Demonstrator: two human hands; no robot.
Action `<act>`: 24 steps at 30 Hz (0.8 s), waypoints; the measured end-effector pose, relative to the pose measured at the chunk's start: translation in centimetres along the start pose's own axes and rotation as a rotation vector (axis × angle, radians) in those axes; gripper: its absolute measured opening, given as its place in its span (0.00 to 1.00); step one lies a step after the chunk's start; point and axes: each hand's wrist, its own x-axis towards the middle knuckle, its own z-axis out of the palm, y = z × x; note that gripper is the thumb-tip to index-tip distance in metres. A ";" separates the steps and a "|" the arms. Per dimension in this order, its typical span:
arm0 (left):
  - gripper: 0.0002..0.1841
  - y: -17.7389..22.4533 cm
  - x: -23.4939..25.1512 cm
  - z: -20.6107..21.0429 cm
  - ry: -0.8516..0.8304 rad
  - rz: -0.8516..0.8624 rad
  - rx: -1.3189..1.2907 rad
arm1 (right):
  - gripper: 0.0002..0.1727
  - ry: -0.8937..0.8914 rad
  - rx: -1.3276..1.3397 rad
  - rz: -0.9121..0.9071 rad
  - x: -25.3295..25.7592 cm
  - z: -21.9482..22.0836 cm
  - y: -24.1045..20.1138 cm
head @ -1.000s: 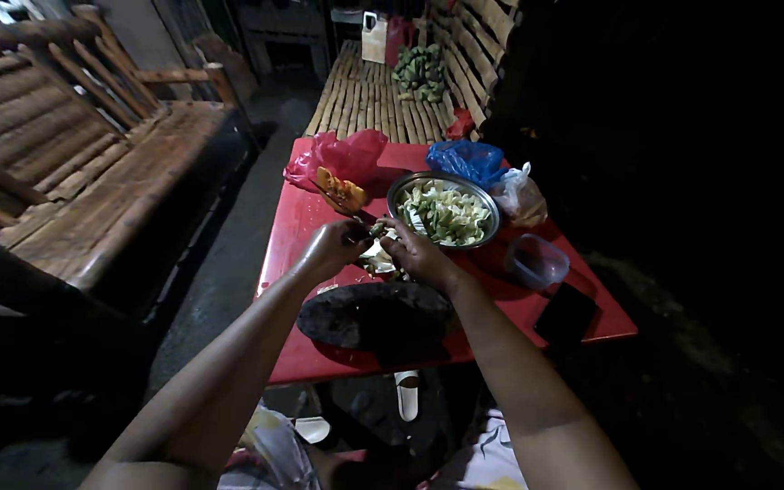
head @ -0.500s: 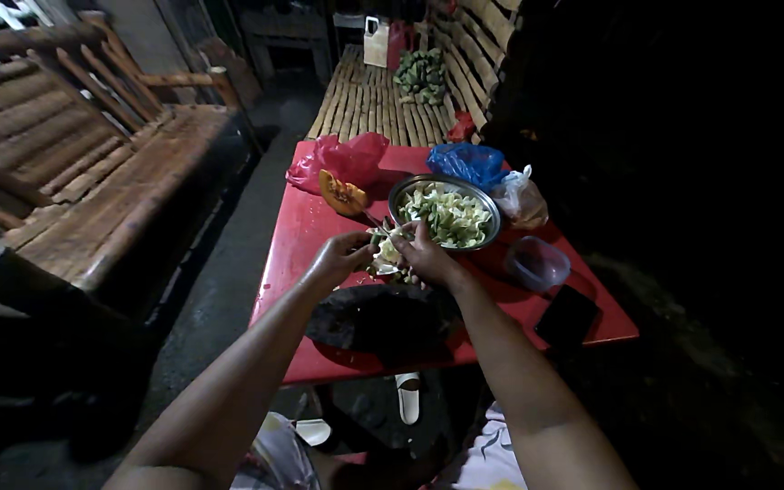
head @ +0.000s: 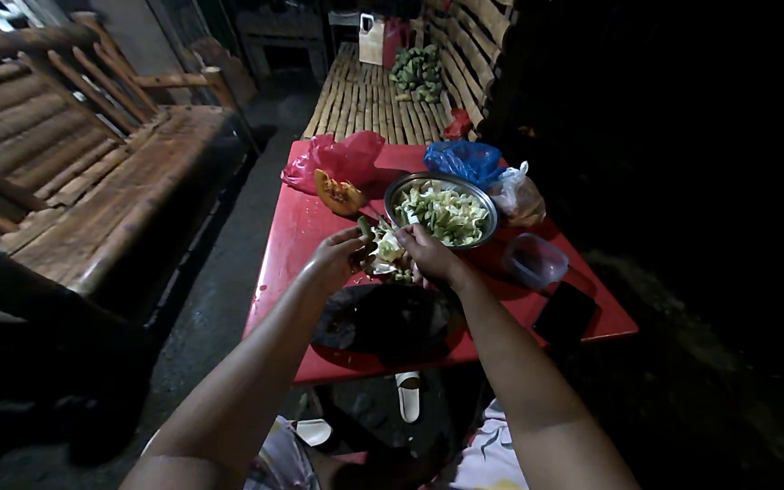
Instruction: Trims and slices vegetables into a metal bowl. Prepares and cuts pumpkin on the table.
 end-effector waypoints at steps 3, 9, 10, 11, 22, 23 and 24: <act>0.16 -0.1 0.3 1.0 -0.022 0.060 -0.037 | 0.28 0.019 0.052 -0.149 0.0 0.1 0.0; 0.18 1.3 1.3 4.2 -0.005 0.163 -0.022 | 0.29 0.118 0.087 -0.297 0.2 0.2 0.6; 0.18 1.5 1.5 4.7 -0.004 0.181 -0.018 | 0.30 0.140 0.097 -0.303 0.3 0.0 0.8; 0.18 1.6 1.7 5.1 -0.004 0.200 -0.016 | 0.29 0.168 0.103 -0.309 0.2 -0.1 0.8; 0.17 0.8 3.1 10.3 -0.076 0.291 0.109 | 0.30 0.420 0.056 -0.300 -1.1 -3.0 1.2; 0.17 0.8 3.3 10.6 -0.089 0.293 0.129 | 0.29 0.434 0.057 -0.294 -1.1 -3.3 1.4; 0.17 0.8 3.4 10.9 -0.108 0.296 0.154 | 0.29 0.445 0.066 -0.282 -1.0 -3.6 1.6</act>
